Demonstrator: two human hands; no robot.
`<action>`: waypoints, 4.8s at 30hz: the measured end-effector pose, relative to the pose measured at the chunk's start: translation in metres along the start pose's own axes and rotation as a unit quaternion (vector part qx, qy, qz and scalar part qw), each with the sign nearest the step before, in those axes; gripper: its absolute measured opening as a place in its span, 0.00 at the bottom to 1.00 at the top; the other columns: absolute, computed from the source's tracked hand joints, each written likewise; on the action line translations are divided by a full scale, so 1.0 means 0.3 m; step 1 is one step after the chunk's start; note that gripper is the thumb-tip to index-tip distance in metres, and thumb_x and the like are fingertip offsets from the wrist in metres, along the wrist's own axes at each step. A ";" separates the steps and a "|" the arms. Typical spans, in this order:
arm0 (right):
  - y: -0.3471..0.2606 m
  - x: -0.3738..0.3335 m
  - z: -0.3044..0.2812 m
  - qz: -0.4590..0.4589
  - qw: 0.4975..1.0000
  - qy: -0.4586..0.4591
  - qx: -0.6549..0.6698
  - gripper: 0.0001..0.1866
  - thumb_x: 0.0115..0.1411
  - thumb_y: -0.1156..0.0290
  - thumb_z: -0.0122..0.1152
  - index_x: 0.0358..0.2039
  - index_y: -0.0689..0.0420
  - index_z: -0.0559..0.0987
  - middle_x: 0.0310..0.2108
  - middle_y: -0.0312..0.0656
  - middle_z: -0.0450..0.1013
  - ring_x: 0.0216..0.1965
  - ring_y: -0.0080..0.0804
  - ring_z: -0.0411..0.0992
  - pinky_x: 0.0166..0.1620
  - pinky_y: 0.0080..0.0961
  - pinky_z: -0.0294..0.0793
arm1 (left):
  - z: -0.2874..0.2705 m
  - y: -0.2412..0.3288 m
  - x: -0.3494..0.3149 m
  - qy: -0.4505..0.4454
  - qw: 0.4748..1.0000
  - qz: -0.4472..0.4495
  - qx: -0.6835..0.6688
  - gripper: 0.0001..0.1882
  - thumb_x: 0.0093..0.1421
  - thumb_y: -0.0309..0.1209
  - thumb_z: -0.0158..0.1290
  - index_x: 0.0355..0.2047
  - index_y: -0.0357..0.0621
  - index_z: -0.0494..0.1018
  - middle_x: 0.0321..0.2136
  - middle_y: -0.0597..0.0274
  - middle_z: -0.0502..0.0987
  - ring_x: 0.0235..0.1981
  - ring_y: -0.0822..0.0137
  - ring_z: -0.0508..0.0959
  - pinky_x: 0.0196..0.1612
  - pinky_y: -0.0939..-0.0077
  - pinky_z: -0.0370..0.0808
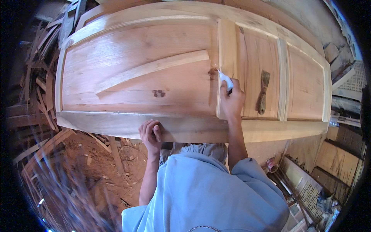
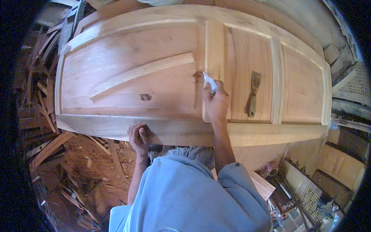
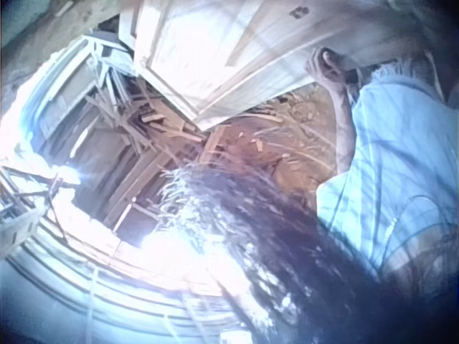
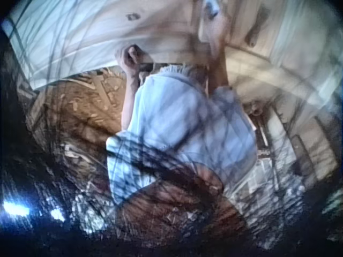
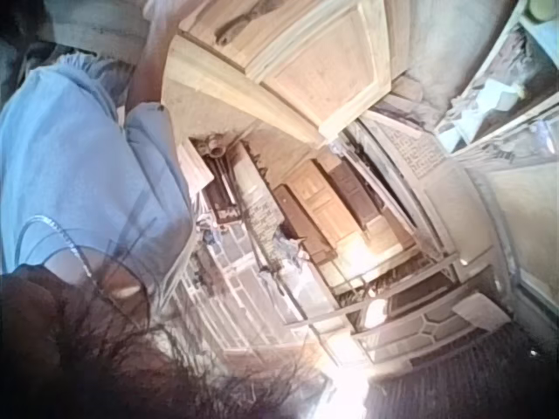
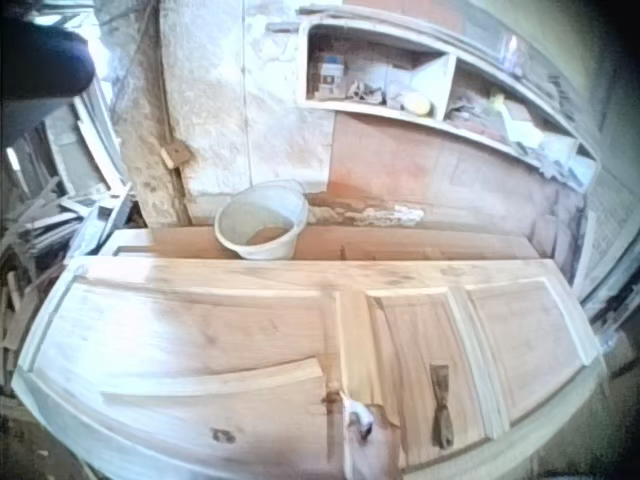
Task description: The person applies adhesive from a bottle onto the joints of a large wooden box and uses a putty knife to spread and smooth the glue across the seams.
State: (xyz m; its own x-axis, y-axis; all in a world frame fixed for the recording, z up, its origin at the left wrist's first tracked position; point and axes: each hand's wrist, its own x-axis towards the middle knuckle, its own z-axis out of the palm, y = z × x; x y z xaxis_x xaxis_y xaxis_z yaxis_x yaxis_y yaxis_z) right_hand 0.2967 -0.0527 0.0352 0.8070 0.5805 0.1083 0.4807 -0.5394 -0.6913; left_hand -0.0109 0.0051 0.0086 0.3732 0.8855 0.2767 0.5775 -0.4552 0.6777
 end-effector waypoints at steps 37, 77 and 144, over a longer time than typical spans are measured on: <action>-0.281 -0.153 0.053 0.224 0.836 -0.156 0.476 0.14 0.66 0.59 0.59 0.44 0.53 0.71 0.31 0.36 0.73 0.25 0.22 0.68 0.30 0.23 0.70 | -0.316 -0.317 0.211 0.220 0.957 -0.149 -0.114 0.12 0.67 0.30 0.51 0.48 0.38 0.73 0.41 0.54 0.78 0.42 0.61 0.77 0.47 0.68 0.72; -0.593 -0.326 0.549 -0.118 0.950 -0.258 0.134 0.15 0.66 0.63 0.57 0.42 0.64 0.75 0.27 0.54 0.77 0.25 0.43 0.78 0.28 0.38 0.75 | -0.276 -0.418 0.139 0.268 0.956 -0.112 -0.029 0.11 0.65 0.37 0.55 0.34 0.40 0.76 0.30 0.58 0.80 0.33 0.59 0.77 0.43 0.67 0.70; -0.533 -0.328 0.560 -0.043 0.949 -0.275 0.150 0.14 0.65 0.63 0.58 0.40 0.62 0.73 0.31 0.58 0.76 0.31 0.56 0.77 0.33 0.46 0.74 | -0.270 -0.415 0.143 0.270 0.955 -0.123 -0.005 0.16 0.66 0.42 0.56 0.31 0.40 0.78 0.24 0.59 0.79 0.29 0.63 0.76 0.34 0.70 0.71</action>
State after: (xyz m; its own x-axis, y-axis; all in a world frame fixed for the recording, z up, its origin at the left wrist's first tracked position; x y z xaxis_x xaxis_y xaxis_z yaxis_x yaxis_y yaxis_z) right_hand 0.0826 0.0789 0.0151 0.4288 0.8894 -0.1587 0.3503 -0.3256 -0.8782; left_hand -0.1256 0.1075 -0.0088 -0.2021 0.8859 0.4176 0.5923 -0.2290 0.7725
